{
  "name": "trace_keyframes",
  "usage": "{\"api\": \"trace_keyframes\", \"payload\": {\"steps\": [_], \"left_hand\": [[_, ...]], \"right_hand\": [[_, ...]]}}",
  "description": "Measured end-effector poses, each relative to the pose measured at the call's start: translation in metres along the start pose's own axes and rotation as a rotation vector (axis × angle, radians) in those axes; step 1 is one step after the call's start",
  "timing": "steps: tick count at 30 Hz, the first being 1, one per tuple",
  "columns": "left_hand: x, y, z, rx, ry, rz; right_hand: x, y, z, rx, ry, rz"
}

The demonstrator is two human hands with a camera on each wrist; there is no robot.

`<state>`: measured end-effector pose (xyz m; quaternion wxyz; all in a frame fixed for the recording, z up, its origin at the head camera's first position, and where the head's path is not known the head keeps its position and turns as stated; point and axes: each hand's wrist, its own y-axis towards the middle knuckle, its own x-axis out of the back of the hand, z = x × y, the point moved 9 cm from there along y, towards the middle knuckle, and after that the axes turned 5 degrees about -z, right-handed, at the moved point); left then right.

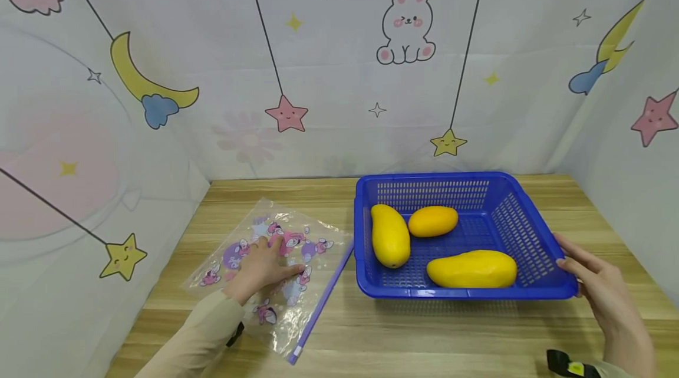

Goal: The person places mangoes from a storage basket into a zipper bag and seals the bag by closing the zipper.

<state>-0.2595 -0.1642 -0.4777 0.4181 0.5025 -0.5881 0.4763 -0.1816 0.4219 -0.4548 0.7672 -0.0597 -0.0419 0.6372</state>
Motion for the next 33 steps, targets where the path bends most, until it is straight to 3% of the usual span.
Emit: {"api": "trace_keyframes", "payload": {"steps": [20,33], "left_hand": [[0.000,0.003,-0.005,0.072,0.040,-0.005],[0.002,0.007,-0.014,0.062,0.204,-0.014]], "right_hand": [[0.001,0.000,-0.002,-0.014,-0.029,-0.011],[0.001,0.001,0.000,0.010,-0.021,-0.003]]}}
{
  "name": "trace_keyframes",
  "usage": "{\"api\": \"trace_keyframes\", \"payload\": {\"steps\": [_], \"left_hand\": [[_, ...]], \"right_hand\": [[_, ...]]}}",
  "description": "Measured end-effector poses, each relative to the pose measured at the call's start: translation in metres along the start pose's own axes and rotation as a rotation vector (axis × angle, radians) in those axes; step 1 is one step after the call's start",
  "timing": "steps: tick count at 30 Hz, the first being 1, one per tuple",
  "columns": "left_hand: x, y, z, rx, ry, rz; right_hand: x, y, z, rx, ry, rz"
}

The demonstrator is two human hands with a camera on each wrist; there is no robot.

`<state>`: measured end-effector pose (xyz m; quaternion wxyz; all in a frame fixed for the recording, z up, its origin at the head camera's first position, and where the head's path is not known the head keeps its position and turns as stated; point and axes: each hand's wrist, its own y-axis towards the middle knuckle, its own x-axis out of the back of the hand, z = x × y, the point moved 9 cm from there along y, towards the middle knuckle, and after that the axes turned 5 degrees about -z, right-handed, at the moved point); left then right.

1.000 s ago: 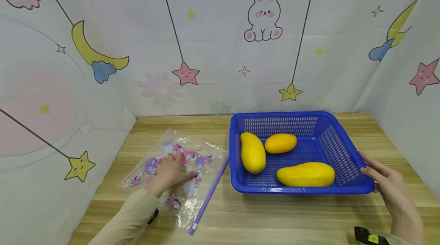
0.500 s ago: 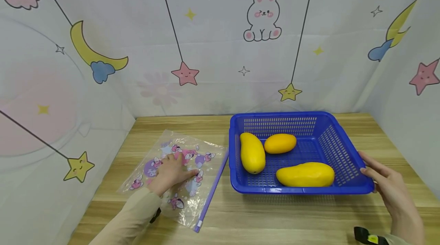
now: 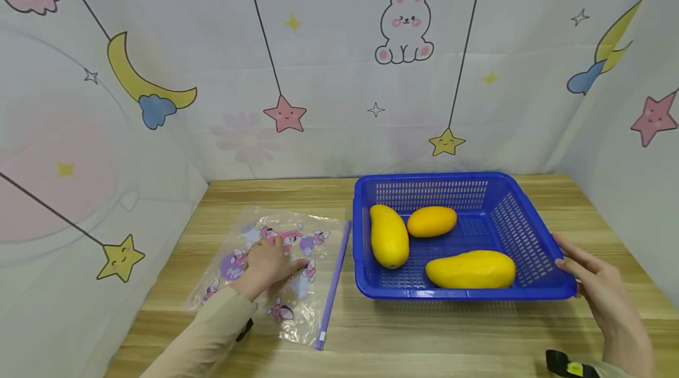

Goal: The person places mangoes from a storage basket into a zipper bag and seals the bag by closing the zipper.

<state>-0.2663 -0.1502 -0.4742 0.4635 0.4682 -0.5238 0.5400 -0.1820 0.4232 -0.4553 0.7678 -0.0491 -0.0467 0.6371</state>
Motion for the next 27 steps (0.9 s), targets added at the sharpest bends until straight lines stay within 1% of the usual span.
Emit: {"api": "trace_keyframes", "payload": {"steps": [9,17,23,27], "left_hand": [[0.0015,0.0024,-0.0017,0.022,0.050,-0.020],[0.0004,0.0038,-0.0030,0.029,0.105,-0.015],[-0.0003,0.0063,-0.0024,0.044,0.130,-0.002],[0.0004,0.0079,-0.0029,0.049,0.132,-0.011]], "right_hand": [[0.0004,0.0003,0.0003,0.000,0.000,0.000],[0.0007,0.0001,0.0001,0.000,-0.007,-0.010],[-0.0006,-0.0009,0.0012,-0.002,0.019,0.007],[-0.0016,-0.0022,0.0024,-0.001,0.035,0.008]]}}
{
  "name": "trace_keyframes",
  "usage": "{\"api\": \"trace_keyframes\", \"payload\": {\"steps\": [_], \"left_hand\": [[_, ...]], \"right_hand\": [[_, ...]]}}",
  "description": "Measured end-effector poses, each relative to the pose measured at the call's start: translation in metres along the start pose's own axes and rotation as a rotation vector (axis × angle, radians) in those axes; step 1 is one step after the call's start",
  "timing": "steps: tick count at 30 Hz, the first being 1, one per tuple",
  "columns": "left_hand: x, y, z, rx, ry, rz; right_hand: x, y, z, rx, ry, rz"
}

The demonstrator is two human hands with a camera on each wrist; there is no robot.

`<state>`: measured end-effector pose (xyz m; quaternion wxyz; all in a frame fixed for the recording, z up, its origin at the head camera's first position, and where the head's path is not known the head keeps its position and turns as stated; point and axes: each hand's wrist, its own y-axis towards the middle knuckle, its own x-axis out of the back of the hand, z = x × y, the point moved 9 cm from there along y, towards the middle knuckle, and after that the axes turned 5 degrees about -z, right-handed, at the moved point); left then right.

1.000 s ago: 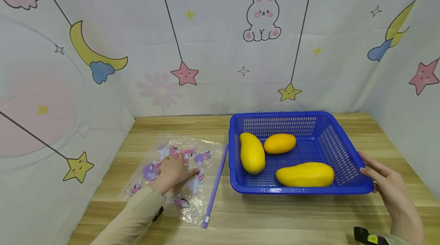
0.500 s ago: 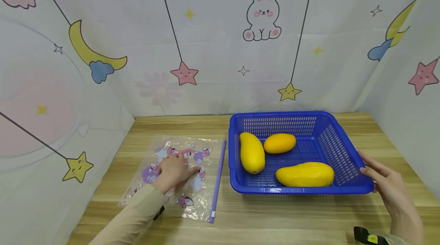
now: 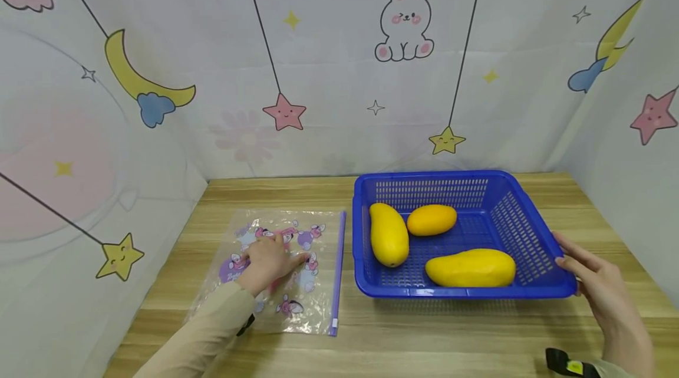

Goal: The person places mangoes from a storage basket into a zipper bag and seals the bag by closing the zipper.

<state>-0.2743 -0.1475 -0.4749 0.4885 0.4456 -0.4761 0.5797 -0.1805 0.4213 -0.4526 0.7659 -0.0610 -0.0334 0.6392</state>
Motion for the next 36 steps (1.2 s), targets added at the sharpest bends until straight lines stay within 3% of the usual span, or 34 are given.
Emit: {"api": "trace_keyframes", "payload": {"steps": [13,25,31,36], "left_hand": [[0.009,0.002,0.000,-0.002,-0.012,-0.012],[0.006,0.006,-0.002,-0.011,0.013,0.015],[0.011,0.005,-0.014,-0.062,0.020,-0.050],[0.020,0.002,-0.030,-0.131,-0.060,-0.119]], "right_hand": [[-0.001,0.000,0.005,0.008,0.010,-0.014],[0.000,0.000,0.003,0.009,0.007,-0.009],[0.000,0.000,0.001,0.015,-0.003,-0.007],[0.000,0.000,0.000,0.009,-0.012,-0.010]]}}
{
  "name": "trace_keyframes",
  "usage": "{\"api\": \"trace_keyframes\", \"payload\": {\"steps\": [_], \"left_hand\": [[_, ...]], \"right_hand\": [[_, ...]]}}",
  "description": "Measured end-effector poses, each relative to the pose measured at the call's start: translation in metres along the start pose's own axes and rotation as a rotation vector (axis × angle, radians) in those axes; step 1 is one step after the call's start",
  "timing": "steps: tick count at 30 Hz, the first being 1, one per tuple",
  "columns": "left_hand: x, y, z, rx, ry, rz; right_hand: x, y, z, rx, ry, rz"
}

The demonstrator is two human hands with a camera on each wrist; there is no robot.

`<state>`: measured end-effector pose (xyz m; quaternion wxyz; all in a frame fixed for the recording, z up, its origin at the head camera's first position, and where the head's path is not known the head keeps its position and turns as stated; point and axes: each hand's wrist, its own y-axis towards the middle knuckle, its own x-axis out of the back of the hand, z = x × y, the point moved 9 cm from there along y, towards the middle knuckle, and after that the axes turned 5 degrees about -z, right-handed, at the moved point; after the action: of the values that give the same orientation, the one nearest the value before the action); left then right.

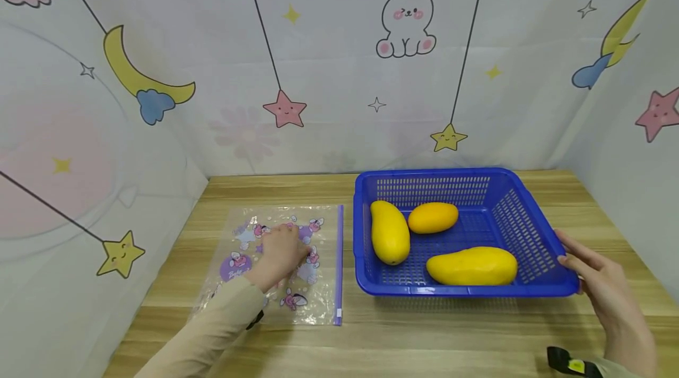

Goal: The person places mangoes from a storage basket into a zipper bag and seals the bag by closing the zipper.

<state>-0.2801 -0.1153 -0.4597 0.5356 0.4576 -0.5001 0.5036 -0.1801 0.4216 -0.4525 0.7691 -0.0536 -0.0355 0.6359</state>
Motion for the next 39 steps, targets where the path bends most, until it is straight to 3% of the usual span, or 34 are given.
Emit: {"api": "trace_keyframes", "payload": {"steps": [9,18,28,39], "left_hand": [[0.011,-0.006,-0.034,-0.139,-0.145,-0.153],[0.015,-0.007,-0.052,-0.132,-0.208,-0.229],[0.013,-0.008,-0.075,-0.199,-0.314,-0.251],[0.008,-0.009,-0.082,-0.181,-0.265,-0.233]], "right_hand": [[-0.002,0.000,0.000,-0.007,-0.001,-0.003],[-0.002,0.000,0.001,-0.003,-0.023,-0.015],[0.002,0.001,0.000,-0.011,-0.042,-0.026],[0.001,0.002,0.000,-0.002,-0.037,-0.013]]}}
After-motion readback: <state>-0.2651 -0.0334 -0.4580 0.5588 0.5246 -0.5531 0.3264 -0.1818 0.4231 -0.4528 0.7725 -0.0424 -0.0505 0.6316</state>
